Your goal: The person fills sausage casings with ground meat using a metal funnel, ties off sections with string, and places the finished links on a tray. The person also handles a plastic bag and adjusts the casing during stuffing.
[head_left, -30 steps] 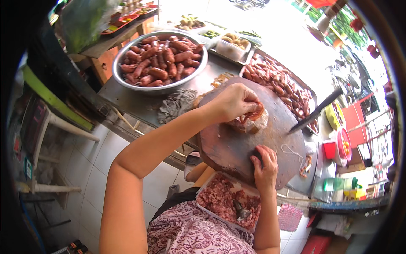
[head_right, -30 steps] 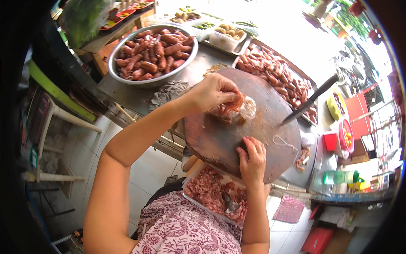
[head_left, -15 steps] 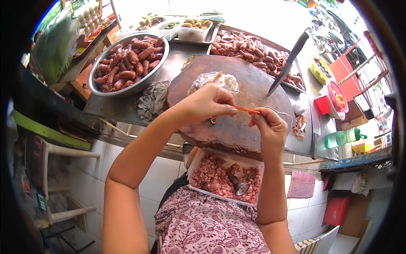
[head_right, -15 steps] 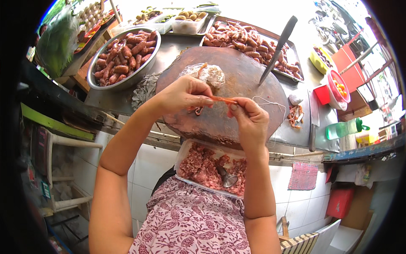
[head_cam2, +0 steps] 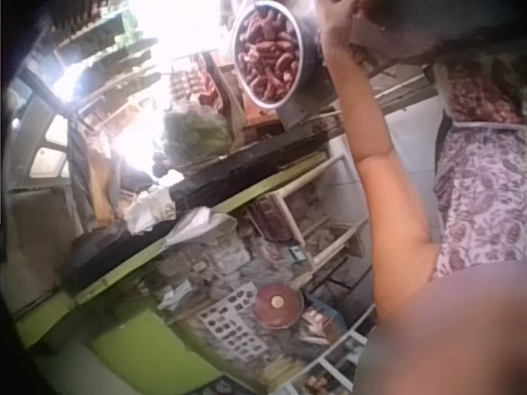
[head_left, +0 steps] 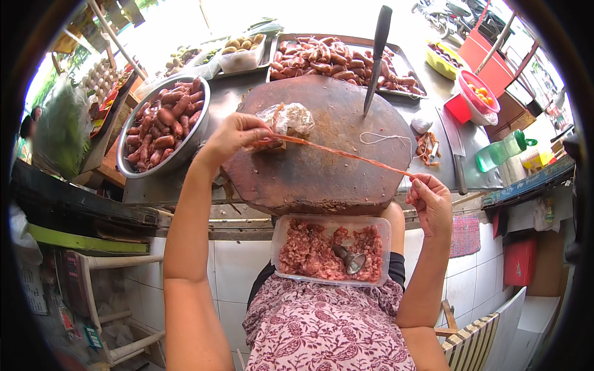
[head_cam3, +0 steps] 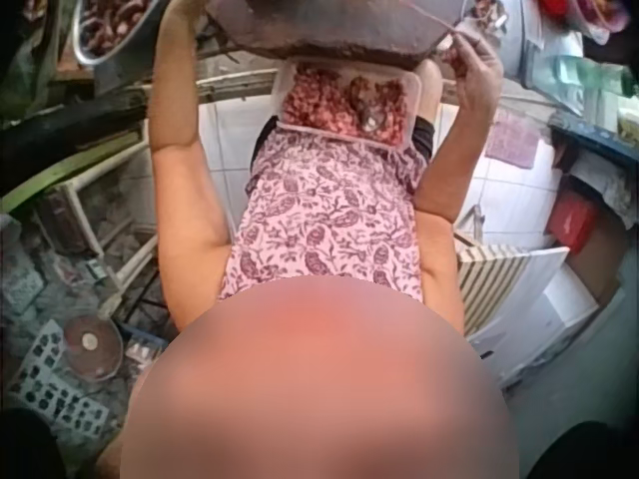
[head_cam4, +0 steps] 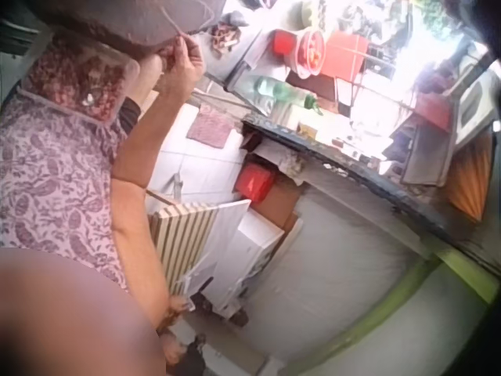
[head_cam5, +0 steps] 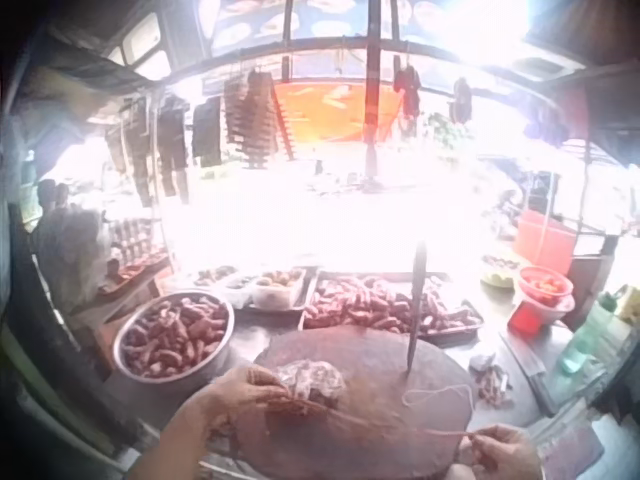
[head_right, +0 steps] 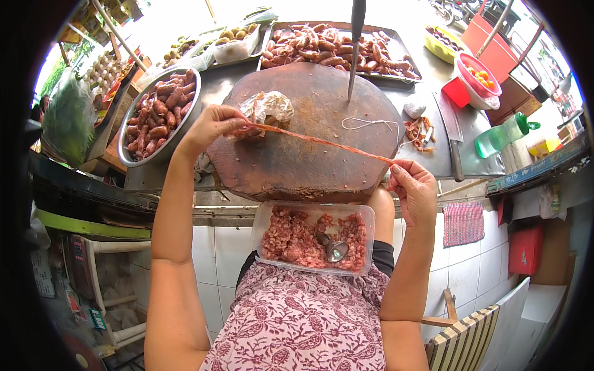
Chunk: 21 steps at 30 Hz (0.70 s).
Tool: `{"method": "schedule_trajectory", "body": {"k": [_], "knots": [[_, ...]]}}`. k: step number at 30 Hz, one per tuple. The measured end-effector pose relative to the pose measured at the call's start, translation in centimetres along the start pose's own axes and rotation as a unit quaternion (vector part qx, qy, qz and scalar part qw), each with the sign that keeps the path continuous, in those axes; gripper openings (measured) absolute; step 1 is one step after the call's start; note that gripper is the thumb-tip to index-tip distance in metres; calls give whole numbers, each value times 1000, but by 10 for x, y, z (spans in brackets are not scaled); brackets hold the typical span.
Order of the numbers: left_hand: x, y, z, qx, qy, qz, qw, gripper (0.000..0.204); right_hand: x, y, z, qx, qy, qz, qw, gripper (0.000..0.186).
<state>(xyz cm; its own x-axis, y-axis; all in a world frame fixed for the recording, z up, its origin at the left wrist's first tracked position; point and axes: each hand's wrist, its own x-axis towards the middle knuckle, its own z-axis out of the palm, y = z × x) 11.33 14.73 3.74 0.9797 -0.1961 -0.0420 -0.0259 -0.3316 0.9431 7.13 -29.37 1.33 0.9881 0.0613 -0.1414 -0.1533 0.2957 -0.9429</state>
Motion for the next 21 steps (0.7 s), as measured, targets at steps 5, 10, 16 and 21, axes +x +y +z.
{"method": "schedule_trajectory", "body": {"k": [5, 10, 16, 21], "knots": [[-9, 16, 11, 303, 160, 96, 935, 25, -9, 5, 5, -73, 4, -13, 997, 14], [-59, 30, 103, 389, 265, 228, 853, 23, -24, 15, 40, -106, -59, -6, 993, 12], [-88, 41, 200, 14, 156, 81, 984, 13, -26, 17, 71, -52, -134, 60, 988, 23], [-89, 45, 228, -10, 198, 86, 976, 17, -37, 16, 78, -190, -115, 1, 975, 28]]}}
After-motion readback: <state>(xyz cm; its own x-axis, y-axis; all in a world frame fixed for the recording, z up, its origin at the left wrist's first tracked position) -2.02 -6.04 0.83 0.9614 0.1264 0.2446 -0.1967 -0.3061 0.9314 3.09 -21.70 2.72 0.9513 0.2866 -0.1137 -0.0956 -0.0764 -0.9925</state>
